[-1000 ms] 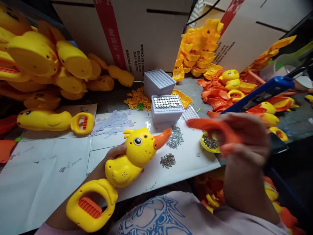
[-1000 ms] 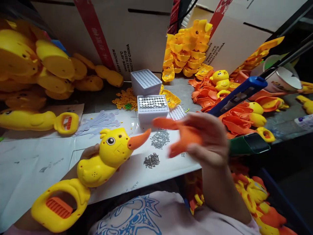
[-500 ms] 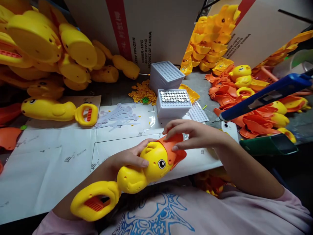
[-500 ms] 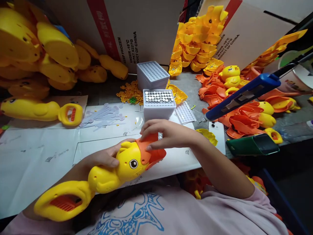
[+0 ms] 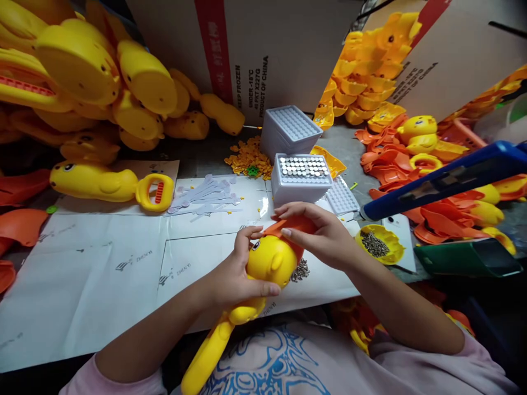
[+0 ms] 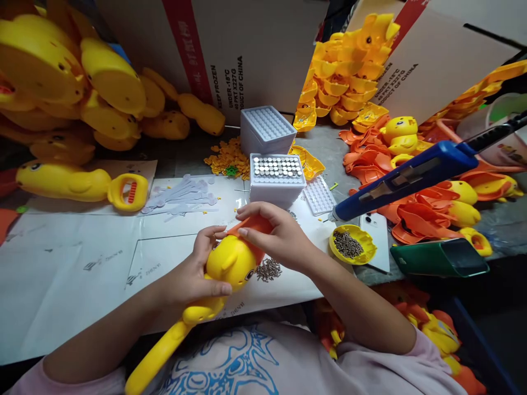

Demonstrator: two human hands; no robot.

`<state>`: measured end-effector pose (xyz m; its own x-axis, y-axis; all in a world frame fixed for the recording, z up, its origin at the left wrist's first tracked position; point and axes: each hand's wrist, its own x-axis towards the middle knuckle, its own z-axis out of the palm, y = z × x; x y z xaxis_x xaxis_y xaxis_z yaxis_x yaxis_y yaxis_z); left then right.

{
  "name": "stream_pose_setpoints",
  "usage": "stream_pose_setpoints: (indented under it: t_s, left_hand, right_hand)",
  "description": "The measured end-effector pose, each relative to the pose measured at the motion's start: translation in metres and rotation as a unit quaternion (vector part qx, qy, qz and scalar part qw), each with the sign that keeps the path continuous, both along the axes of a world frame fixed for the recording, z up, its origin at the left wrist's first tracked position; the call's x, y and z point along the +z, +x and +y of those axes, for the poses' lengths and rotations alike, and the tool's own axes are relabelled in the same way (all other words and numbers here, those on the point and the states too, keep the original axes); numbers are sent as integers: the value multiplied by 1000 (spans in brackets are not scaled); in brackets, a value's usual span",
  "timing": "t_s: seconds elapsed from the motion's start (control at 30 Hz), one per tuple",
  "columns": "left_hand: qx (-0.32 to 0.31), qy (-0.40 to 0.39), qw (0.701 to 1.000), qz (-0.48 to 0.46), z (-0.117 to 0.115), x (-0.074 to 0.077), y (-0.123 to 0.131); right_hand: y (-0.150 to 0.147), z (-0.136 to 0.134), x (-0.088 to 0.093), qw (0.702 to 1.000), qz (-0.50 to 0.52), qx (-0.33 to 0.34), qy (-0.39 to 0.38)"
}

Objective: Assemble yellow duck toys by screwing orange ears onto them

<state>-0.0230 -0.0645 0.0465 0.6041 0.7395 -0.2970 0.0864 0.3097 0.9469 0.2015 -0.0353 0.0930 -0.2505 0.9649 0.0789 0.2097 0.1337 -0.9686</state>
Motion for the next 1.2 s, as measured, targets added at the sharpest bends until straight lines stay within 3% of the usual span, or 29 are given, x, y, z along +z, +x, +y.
stream_pose_setpoints:
  t_s: [0.1,0.2,0.3,0.37,0.43,0.53,0.63,0.73,0.87,1.03,1.2]
  left_hand:
    - [-3,-20,1000,-1,-2,2,1]
    - [17,-66,997,-21,-2,5,5]
    - [85,-102,986,-103,4,12,4]
    - [169,-91,967,-168,15,18,-3]
    - [270,-64,936,-218,28,23,-15]
    - [403,-32,876,-264,51,28,-34]
    - [459,-12,841,-288,68,29,-50]
    - [449,-3,842,-300,78,28,-65]
    - [423,0,854,-304,87,18,-85]
    - [406,2,863,-300,92,6,-94]
    - [422,28,854,-303,91,7,-87]
  right_hand:
    - [4,2,-1,999,1,34,-9]
    - [5,3,0,997,-72,36,5]
    - [4,6,3,977,-130,-40,162]
    - [0,10,3,935,-115,-123,313]
    - [-9,18,-1,911,-138,-132,365]
    - [-32,39,-17,940,-270,26,208]
    - [-61,66,-42,930,-337,111,93]
    - [-84,89,-60,917,-374,128,53]
    - [-97,104,-63,893,-420,159,18]
    - [-98,98,-56,868,-461,185,-7]
    - [-91,87,-51,857,-485,170,-12]
